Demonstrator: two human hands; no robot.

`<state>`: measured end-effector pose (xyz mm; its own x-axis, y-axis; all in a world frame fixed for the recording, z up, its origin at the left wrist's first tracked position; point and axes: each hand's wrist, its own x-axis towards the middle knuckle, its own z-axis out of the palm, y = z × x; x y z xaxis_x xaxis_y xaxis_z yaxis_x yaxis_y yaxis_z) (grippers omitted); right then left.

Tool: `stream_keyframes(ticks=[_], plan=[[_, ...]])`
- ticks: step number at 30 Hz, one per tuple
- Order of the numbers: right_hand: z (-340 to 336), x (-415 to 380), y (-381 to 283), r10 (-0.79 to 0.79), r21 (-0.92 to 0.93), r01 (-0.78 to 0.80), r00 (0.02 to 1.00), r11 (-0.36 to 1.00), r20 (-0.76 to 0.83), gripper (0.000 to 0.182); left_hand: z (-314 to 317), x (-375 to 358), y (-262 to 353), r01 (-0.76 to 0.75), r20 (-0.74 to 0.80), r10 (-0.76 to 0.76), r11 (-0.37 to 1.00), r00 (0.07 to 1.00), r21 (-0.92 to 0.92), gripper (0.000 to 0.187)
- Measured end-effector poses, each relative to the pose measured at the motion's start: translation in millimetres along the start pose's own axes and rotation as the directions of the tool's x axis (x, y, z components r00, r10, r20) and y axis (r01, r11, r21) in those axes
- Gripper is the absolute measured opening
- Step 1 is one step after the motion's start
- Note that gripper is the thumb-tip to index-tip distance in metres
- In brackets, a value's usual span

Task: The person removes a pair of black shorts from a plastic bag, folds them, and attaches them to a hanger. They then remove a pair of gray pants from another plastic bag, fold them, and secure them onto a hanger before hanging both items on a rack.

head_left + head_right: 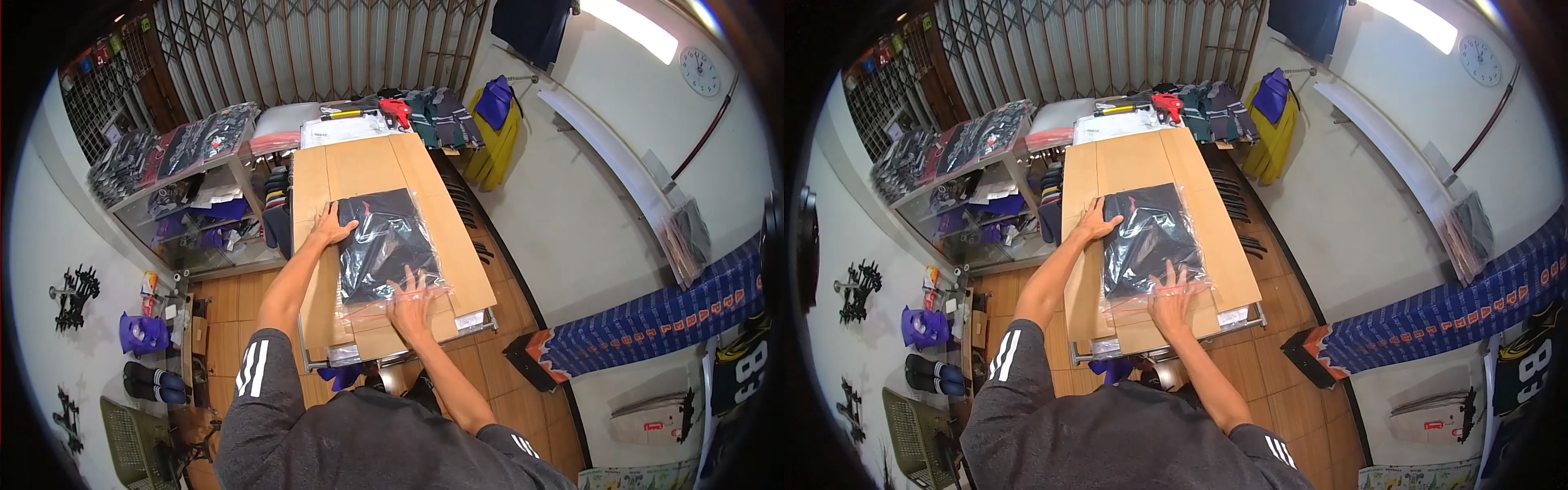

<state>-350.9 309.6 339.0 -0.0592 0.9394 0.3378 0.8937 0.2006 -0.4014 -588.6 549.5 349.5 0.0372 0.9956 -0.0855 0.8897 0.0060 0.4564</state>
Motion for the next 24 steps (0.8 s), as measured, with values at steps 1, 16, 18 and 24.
stream_keyframes(ticks=[1,16,18,24], plan=[[4.9,0.8,1.9,-0.009,0.017,0.01,1.0,1.0,-0.021,0.048,-0.2,2.6,-1.1,0.012,0.014,-0.012,1.0,1.0,0.018,0.114],[-17.3,-43.4,-6.7,-0.035,0.01,0.036,0.998,0.999,-0.06,0.019,-8.5,8.9,15.0,0.221,0.084,-0.227,0.973,0.97,0.07,0.108],[-33.8,-59.2,-15.7,-0.014,0.01,0.014,1.0,1.0,-0.023,0.016,-9.2,8.1,16.3,0.219,0.087,-0.225,0.973,0.97,0.071,0.107],[-48.4,-86.5,-22.2,0.027,0.068,-0.024,0.999,0.997,-0.038,0.02,-7.7,-3.4,29.6,0.297,-0.025,-0.297,0.955,0.955,0.003,0.099]])
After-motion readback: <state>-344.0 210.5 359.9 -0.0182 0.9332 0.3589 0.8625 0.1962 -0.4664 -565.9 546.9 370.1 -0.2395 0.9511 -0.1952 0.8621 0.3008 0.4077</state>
